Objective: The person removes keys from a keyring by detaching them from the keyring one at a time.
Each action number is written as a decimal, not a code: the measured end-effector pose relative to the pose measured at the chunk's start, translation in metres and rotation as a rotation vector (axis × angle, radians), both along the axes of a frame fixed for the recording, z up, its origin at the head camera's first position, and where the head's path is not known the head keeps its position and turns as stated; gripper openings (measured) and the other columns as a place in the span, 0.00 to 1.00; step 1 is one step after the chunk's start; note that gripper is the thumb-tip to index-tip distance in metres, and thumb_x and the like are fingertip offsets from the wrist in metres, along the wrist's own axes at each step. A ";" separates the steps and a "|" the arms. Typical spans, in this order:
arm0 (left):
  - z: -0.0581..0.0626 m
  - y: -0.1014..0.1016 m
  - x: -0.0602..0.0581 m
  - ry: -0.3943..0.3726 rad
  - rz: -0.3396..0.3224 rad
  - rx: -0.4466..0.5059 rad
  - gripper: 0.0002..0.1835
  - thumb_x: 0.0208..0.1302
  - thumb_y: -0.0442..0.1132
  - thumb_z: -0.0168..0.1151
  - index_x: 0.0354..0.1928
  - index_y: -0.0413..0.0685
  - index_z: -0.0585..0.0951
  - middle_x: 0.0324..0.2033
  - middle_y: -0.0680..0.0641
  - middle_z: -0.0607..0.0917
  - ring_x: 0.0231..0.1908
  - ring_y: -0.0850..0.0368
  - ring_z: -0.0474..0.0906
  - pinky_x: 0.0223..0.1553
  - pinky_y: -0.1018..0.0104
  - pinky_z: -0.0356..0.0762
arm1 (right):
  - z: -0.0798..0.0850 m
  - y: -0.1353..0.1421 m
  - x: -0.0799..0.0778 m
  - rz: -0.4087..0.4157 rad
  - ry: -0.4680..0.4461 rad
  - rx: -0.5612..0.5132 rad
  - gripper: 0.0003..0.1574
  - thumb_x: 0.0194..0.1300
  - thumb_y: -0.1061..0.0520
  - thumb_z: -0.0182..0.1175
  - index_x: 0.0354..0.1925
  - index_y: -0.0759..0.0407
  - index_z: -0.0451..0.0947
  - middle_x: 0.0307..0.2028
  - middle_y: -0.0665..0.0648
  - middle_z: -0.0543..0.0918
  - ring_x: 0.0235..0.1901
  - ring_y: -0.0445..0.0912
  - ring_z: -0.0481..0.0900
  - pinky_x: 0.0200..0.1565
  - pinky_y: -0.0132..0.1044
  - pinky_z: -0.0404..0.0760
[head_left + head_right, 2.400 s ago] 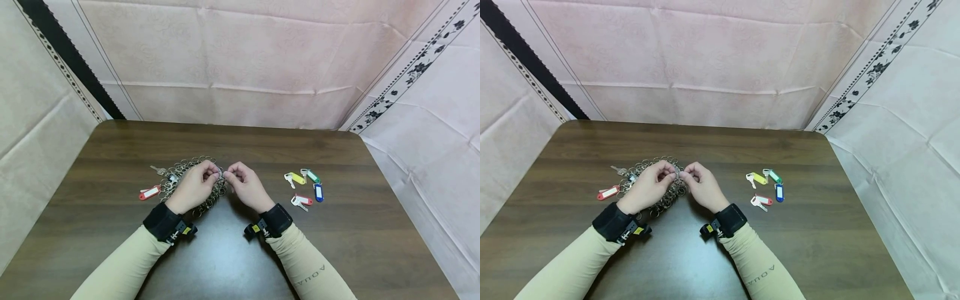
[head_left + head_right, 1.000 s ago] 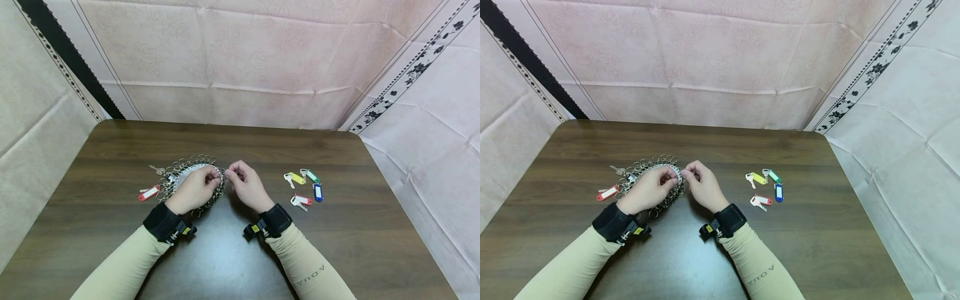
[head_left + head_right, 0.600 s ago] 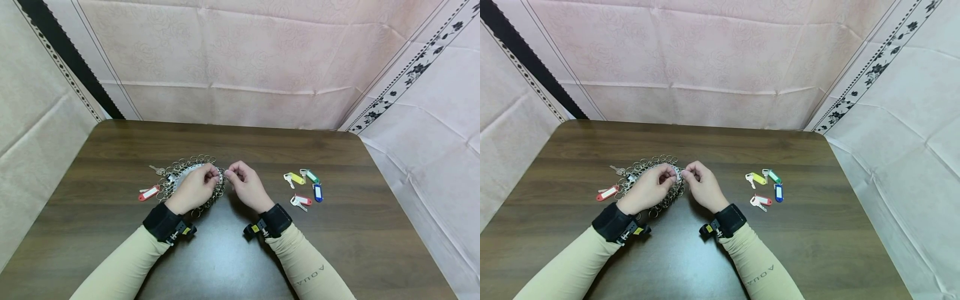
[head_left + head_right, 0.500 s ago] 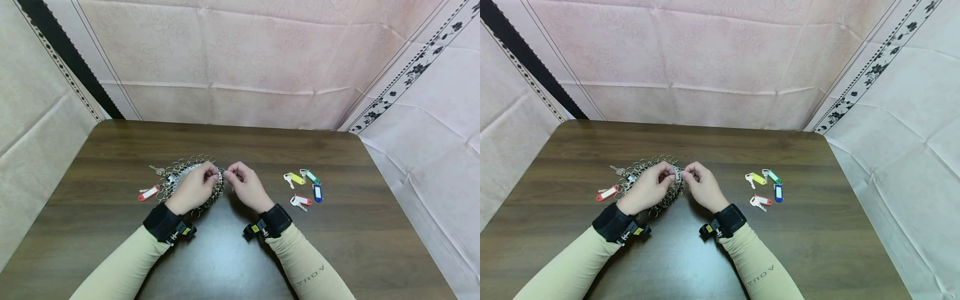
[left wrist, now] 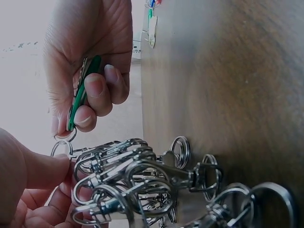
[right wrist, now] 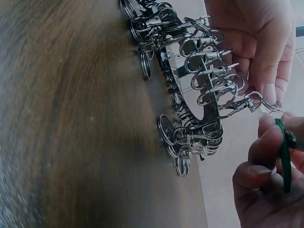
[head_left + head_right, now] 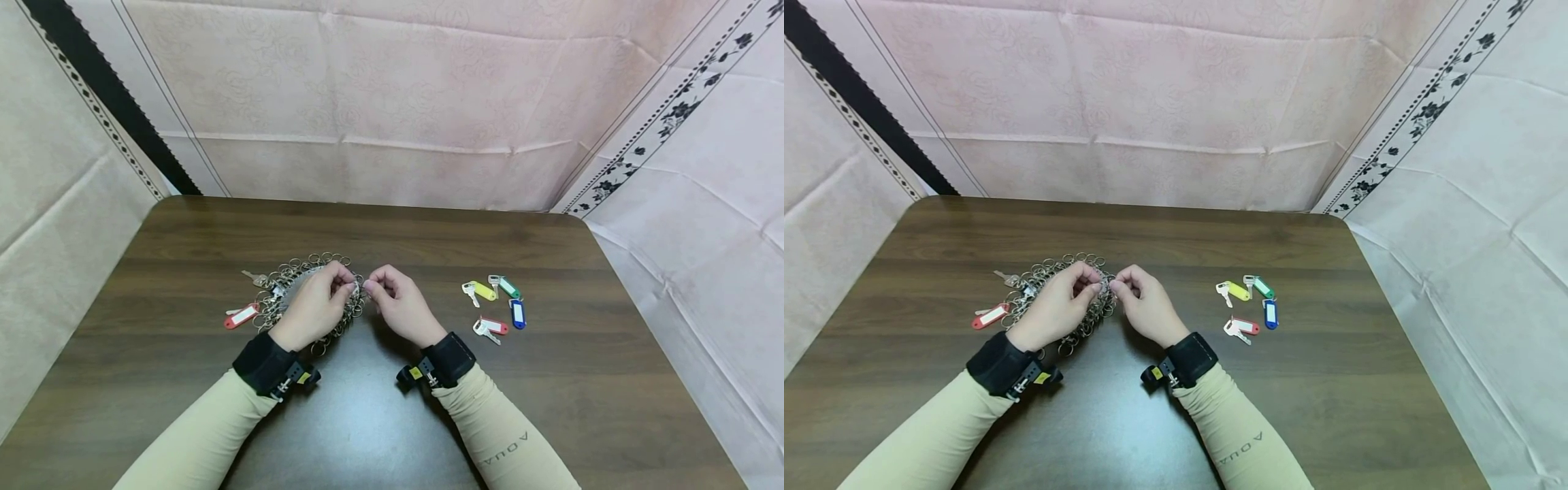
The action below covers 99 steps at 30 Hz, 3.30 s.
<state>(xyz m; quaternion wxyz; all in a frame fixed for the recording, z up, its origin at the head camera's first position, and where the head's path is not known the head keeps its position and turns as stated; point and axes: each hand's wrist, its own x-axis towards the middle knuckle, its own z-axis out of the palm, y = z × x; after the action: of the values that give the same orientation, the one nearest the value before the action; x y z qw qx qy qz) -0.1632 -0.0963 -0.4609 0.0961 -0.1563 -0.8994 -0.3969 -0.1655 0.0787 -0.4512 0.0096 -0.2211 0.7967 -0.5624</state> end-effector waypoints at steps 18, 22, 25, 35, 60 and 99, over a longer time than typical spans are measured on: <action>-0.001 0.003 0.001 -0.134 -0.099 0.028 0.04 0.66 0.34 0.56 0.40 0.42 0.79 0.31 0.46 0.82 0.30 0.57 0.74 0.34 0.59 0.76 | -0.030 0.003 -0.018 -0.048 0.012 -0.005 0.07 0.68 0.59 0.56 0.35 0.63 0.73 0.25 0.70 0.76 0.20 0.44 0.71 0.24 0.29 0.69; -0.003 0.003 0.000 -0.138 -0.104 0.006 0.06 0.65 0.34 0.56 0.40 0.42 0.80 0.33 0.46 0.83 0.31 0.57 0.75 0.35 0.58 0.77 | -0.026 0.003 -0.016 -0.042 0.034 -0.013 0.06 0.68 0.61 0.55 0.35 0.64 0.74 0.25 0.71 0.76 0.21 0.44 0.71 0.25 0.30 0.69; -0.004 0.002 0.000 -0.134 -0.108 -0.018 0.04 0.64 0.34 0.57 0.38 0.43 0.80 0.32 0.47 0.82 0.31 0.57 0.74 0.35 0.58 0.77 | -0.014 0.001 -0.009 -0.038 0.058 -0.018 0.06 0.68 0.63 0.55 0.35 0.67 0.74 0.24 0.72 0.75 0.21 0.48 0.71 0.25 0.31 0.69; -0.003 0.001 0.001 -0.126 -0.083 -0.068 0.02 0.64 0.34 0.57 0.35 0.46 0.79 0.29 0.48 0.81 0.28 0.58 0.74 0.32 0.59 0.75 | 0.000 0.000 -0.001 -0.040 0.030 -0.028 0.06 0.67 0.65 0.54 0.36 0.71 0.73 0.25 0.66 0.76 0.25 0.64 0.74 0.26 0.30 0.70; -0.003 -0.001 -0.002 -0.120 -0.017 0.006 0.04 0.65 0.34 0.56 0.39 0.47 0.79 0.28 0.49 0.84 0.28 0.60 0.77 0.33 0.58 0.79 | -0.006 0.002 -0.004 0.023 -0.054 0.086 0.07 0.67 0.61 0.57 0.37 0.67 0.76 0.23 0.63 0.76 0.18 0.45 0.70 0.22 0.30 0.69; -0.002 0.001 -0.001 -0.129 -0.078 0.017 0.05 0.64 0.33 0.59 0.40 0.42 0.81 0.33 0.46 0.85 0.33 0.57 0.77 0.37 0.56 0.80 | -0.016 0.003 -0.010 -0.047 0.036 0.057 0.05 0.67 0.61 0.57 0.36 0.63 0.76 0.27 0.63 0.79 0.24 0.42 0.71 0.27 0.32 0.69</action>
<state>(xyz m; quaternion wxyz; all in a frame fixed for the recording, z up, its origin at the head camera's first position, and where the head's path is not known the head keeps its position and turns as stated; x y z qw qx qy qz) -0.1637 -0.0948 -0.4625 0.0238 -0.1643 -0.8935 -0.4173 -0.1759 0.0815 -0.4673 -0.0116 -0.2123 0.8175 -0.5353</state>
